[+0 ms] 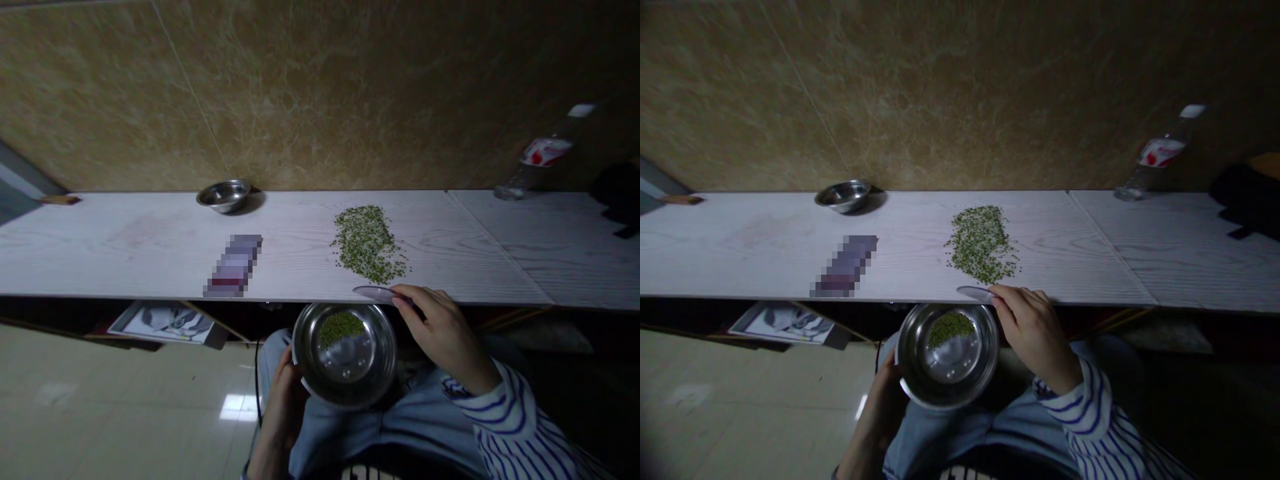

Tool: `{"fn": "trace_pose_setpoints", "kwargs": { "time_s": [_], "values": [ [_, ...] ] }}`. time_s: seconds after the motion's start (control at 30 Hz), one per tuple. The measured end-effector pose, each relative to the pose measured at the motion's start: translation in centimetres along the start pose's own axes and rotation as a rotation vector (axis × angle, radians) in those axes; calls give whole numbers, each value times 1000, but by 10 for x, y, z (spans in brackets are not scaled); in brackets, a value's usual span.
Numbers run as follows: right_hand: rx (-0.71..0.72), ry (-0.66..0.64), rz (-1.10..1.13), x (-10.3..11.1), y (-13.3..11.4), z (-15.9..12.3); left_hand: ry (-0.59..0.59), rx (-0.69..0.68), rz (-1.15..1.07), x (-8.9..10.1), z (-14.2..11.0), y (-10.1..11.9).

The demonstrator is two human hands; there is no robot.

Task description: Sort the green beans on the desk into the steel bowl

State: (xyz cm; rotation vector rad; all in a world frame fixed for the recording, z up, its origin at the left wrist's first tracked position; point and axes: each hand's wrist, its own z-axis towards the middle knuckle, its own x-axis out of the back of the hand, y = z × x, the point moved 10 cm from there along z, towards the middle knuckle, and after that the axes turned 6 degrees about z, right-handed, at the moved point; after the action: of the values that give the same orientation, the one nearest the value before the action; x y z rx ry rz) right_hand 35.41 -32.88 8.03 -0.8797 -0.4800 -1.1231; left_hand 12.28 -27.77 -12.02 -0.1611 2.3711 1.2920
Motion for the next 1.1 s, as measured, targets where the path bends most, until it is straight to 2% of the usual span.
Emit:
{"fn": "trace_pose_setpoints", "kwargs": {
  "time_s": [0.23,0.37,0.63,0.83,1.1],
  "values": [
    [-53,99,-68,29,17,-12,19,47,44,-8,-1,-6],
    [-88,107,-53,33,25,-19,-9,72,62,-17,-4,-13],
    [-149,120,-35,41,41,-28,54,96,72,-18,-1,-27],
    [-196,120,-8,42,52,-36,75,104,145,-19,-1,-29],
    [-221,135,-10,47,60,-38,41,119,172,-25,2,-31]
  ]
}}
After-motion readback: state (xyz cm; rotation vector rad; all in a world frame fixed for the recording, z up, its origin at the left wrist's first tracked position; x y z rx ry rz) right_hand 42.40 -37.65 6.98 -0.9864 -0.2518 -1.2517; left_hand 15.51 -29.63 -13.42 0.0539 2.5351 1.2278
